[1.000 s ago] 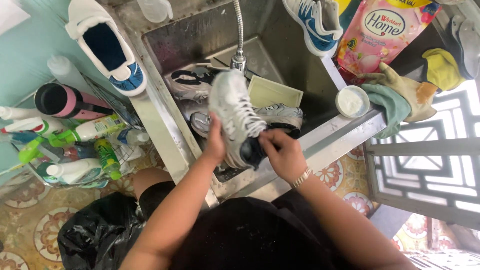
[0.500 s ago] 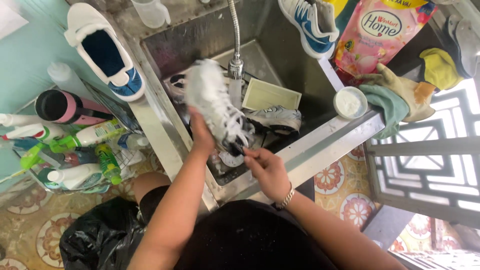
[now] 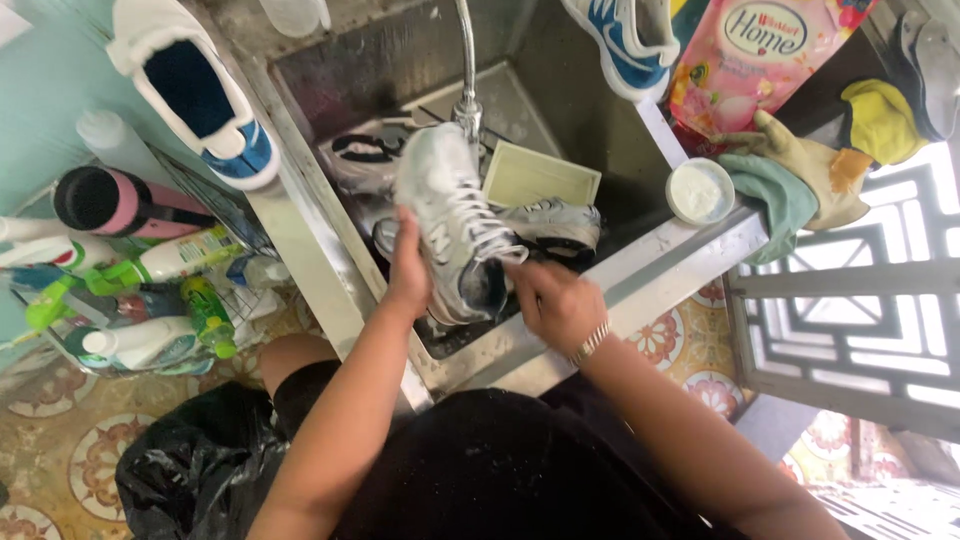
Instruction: The person scrubs a white sneaker with a brush and soap in a sink, then rinses the shoe under running water. The person handles the shoe and brush to clean the exterior and interior surfaces.
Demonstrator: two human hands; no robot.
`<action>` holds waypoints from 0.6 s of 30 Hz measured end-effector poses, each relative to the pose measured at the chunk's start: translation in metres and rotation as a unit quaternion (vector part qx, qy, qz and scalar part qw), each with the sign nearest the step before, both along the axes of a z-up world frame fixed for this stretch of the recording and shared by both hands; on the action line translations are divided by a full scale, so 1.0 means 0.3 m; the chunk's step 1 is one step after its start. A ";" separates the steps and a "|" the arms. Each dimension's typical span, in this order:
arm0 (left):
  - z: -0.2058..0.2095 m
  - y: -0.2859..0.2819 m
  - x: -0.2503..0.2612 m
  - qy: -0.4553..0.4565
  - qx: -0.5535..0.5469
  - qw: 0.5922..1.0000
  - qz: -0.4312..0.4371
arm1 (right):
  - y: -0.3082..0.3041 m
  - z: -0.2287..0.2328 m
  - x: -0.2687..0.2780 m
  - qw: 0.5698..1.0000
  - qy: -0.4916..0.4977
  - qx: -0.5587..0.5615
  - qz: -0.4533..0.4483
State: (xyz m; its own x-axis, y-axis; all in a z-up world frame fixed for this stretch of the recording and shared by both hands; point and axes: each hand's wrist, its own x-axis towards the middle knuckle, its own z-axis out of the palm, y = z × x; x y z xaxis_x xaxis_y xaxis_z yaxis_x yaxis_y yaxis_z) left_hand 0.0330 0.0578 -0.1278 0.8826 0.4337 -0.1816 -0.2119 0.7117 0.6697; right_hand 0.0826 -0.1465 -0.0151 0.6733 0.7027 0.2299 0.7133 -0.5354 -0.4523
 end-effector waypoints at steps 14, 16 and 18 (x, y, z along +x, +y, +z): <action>-0.053 0.019 0.006 0.044 0.086 0.995 -0.010 | -0.020 -0.014 -0.025 0.991 0.122 0.053 -0.027; -0.053 0.041 0.010 0.039 0.110 0.993 0.003 | -0.041 -0.032 -0.058 0.982 0.143 0.123 0.005; -0.031 0.054 0.003 0.021 0.130 0.991 0.032 | -0.063 0.003 -0.081 0.979 0.186 0.078 0.034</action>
